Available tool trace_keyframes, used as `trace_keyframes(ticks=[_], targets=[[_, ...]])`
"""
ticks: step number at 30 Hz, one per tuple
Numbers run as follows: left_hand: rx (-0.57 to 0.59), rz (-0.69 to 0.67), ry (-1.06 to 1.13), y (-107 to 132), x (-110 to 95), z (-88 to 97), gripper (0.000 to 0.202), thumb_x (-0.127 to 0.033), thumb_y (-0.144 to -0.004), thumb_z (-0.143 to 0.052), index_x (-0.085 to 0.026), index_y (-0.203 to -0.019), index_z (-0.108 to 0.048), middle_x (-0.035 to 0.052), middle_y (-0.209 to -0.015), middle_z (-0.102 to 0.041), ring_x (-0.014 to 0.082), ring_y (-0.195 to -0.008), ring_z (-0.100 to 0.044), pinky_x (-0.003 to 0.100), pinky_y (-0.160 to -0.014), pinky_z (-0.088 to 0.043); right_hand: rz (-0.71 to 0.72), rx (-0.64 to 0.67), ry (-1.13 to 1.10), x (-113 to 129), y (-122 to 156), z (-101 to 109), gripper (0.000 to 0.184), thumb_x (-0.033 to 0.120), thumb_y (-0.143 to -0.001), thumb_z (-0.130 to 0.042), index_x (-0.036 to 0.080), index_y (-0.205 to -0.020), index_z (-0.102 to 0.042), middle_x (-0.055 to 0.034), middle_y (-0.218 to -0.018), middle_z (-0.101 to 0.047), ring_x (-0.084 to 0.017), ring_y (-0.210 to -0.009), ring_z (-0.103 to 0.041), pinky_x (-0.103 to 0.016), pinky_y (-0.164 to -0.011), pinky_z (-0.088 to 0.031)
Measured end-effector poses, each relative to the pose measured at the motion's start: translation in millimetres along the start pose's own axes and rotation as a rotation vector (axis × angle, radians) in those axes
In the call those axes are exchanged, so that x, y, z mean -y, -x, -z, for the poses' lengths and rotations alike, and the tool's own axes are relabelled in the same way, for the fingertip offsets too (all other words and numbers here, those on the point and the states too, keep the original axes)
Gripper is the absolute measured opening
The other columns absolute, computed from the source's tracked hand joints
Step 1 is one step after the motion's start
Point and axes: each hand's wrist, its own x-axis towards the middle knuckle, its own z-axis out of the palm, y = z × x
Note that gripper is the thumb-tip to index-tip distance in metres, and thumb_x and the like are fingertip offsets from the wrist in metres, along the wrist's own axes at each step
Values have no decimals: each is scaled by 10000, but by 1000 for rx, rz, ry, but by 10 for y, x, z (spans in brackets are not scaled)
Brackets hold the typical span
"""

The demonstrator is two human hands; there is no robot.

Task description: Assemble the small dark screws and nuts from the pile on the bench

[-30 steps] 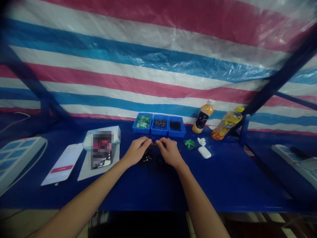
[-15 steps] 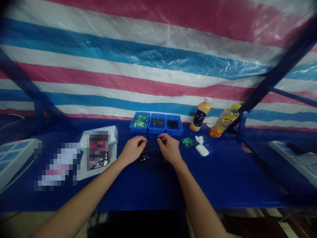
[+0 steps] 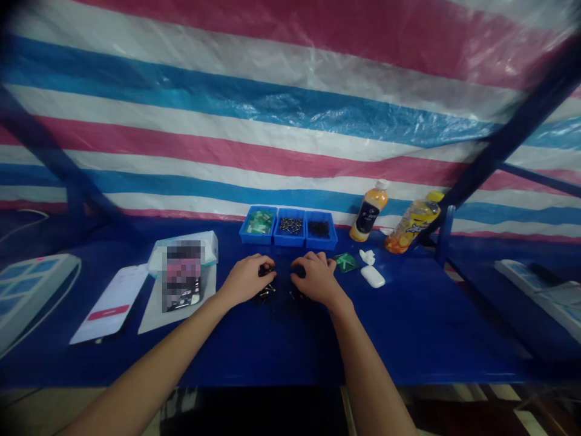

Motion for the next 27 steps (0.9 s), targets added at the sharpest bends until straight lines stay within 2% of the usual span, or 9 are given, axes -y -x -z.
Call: trace_keyframes(ticks=[5, 10, 17, 19, 22, 27], targets=[[31, 0, -55, 5, -33, 25, 136, -281, -837, -596, -269, -933, -692, 18, -937, -661, 220, -888, -622, 324, -746, -428, 153, 78, -32, 194, 5, -70, 218, 508, -839, -628, 336, -933, -726, -23, -991, -613, -232, -987, -456, -439, -874, -256], [35, -6, -59, 0, -35, 24, 141, -252, -833, -578, -273, -910, -695, 19, -940, -661, 225, -880, -618, 327, -731, -417, 203, 60, -2, 231, 2, -142, 136, 408, -875, -620, 358, -924, -736, -22, -965, -625, -233, -1002, -461, -489, -931, -220], [18, -18, -35, -4, 2, -24, 120, -244, -839, -580, -260, -901, -681, 28, -930, -646, 224, -866, -602, 329, -742, -402, 163, 47, -107, 239, -8, -128, 100, 279, -891, -579, 269, -895, -679, -10, -948, -672, -206, -991, -535, -478, -967, -222], [-9, -19, -4, -5, -8, -25, 135, -275, -882, -543, -248, -906, -673, 33, -914, -640, 219, -863, -595, 330, -753, -401, 144, 17, -178, 230, -20, -107, 104, 259, -906, -553, 259, -930, -655, -9, -939, -689, -198, -972, -570, -473, -972, -238], [-63, -46, 56, -9, -50, -5, 259, -338, -961, -434, -222, -891, -656, 39, -879, -628, 208, -862, -579, 327, -762, -402, 146, -52, -285, 198, -44, -89, 117, 257, -905, -555, 254, -991, -634, -11, -937, -703, -193, -944, -609, -440, -968, -295], [-46, -152, 116, -2, -142, 60, 342, -372, -989, -385, -200, -818, -626, 25, -790, -610, 195, -811, -554, 331, -760, -392, 243, -97, -474, 166, -63, -96, 173, 289, -845, -624, 220, -1003, -606, -11, -894, -701, -171, -841, -646, -314, -833, -437]])
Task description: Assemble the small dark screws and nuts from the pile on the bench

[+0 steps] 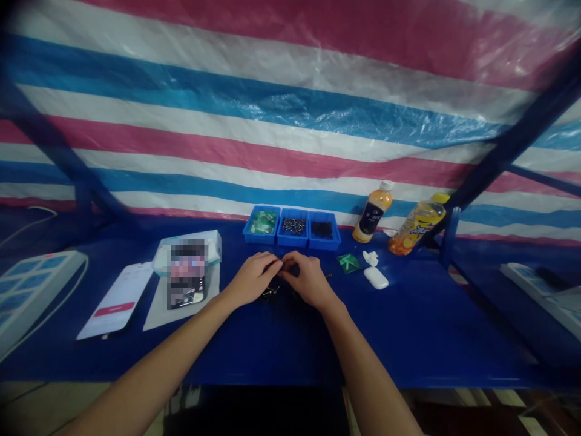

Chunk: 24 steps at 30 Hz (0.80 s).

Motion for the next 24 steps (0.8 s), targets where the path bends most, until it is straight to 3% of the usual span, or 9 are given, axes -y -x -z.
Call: trace_keyframes(ticks=[6, 11, 15, 21, 24], targets=[[38, -51, 131, -2, -57, 27, 257, -316, -955, -467, -200, -809, -644, 14, -782, -639, 182, -780, -550, 331, -763, -394, 68, -42, 9, 31, 4, 19, 215, 220, -798, -657, 210, -1007, -607, -4, -865, -680, -156, -813, -639, -278, -790, -450], [-74, -9, 278, -10, -46, 46, 232, -303, -951, -479, -195, -855, -661, 17, -846, -654, 172, -830, -578, 312, -787, -418, 12, -16, -19, 77, 9, 60, 250, 376, -865, -626, 218, -1060, -619, -27, -963, -676, -171, -885, -620, -293, -823, -442], [-131, 25, 339, -11, -45, 59, 222, -325, -943, -496, -188, -893, -664, 22, -861, -650, 161, -806, -585, 291, -762, -436, -81, 25, -64, 88, 12, 67, 301, 434, -951, -469, 194, -861, -627, -6, -804, -645, -148, -751, -575, -268, -724, -426], [-98, 6, 348, -14, -80, 70, 191, -290, -928, -516, -188, -886, -672, 21, -868, -657, 161, -828, -603, 295, -799, -454, -135, 17, -218, 112, -5, 77, 362, 479, -943, -449, 181, -789, -583, 9, -754, -582, -133, -720, -514, -242, -682, -411], [-95, 20, 353, -10, -80, 59, 217, -315, -936, -499, -196, -969, -678, 37, -937, -668, 175, -877, -606, 314, -836, -461, -188, 0, -237, 49, -23, 72, 387, 486, -926, -461, 180, -708, -558, 16, -674, -539, -128, -655, -481, -242, -631, -400]])
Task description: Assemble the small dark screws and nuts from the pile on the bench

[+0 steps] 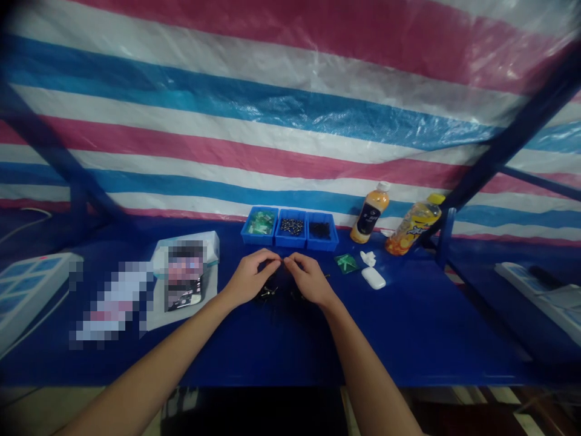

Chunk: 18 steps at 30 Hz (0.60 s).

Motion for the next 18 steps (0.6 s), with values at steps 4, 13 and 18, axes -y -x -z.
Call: trace_keyframes(ticks=[4, 13, 18], targets=[[-46, 59, 1, 9, 20, -3, 299, -381, -958, -459, -213, -1113, -651, 42, -1039, -671, 170, -850, -604, 319, -826, -468, -108, -182, -100, -174, -68, 50, 395, 514, -873, -523, 174, -679, -580, -6, -648, -569, -144, -643, -522, -262, -628, -429], [-3, 48, -57, 8, 43, -17, 284, -381, -957, -460, -203, -989, -679, 24, -891, -675, 166, -806, -599, 300, -790, -451, -79, -377, -63, -241, -100, 110, 577, 508, -762, -677, 160, -1212, -581, -35, -789, -674, -146, -610, -559, -271, -604, -451], [-7, 55, -119, -6, 120, -21, 219, -324, -931, -496, -204, -970, -675, 27, -859, -671, 176, -805, -602, 313, -786, -455, -86, -350, 8, -279, -87, 108, 413, 442, -826, -591, 169, -1134, -629, -28, -761, -669, -155, -611, -568, -277, -606, -452]])
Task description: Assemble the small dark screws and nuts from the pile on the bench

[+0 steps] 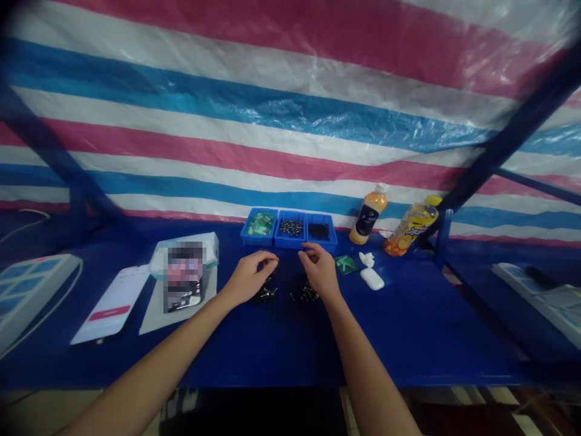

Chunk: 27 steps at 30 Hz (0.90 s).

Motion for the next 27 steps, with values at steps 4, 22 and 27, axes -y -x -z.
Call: trace_keyframes(ticks=[4, 22, 27], targets=[[-4, 43, -59, -5, 70, -6, 174, -271, -902, -522, -214, -969, -673, 27, -867, -680, 193, -833, -620, 328, -787, -462, 23, 13, 285, -40, 7, 49, 272, 343, -848, -546, 204, -1039, -679, -29, -799, -676, -176, -687, -590, -318, -697, -449], [10, 57, -105, 9, 94, -11, 159, -261, -887, -542, -227, -959, -679, 21, -873, -686, 198, -839, -628, 322, -772, -468, 234, 503, 674, 81, 127, 125, 128, 324, -863, -609, 318, -849, -736, -31, -1184, -604, -289, -1146, -420, -516, -930, -285], [1, 15, -105, 13, 49, 6, 187, -301, -919, -511, -221, -939, -678, 25, -842, -676, 198, -828, -617, 324, -768, -462, 222, 444, 605, 114, 124, 119, 189, 288, -915, -511, 279, -949, -696, -39, -1057, -669, -250, -1088, -481, -512, -958, -258]])
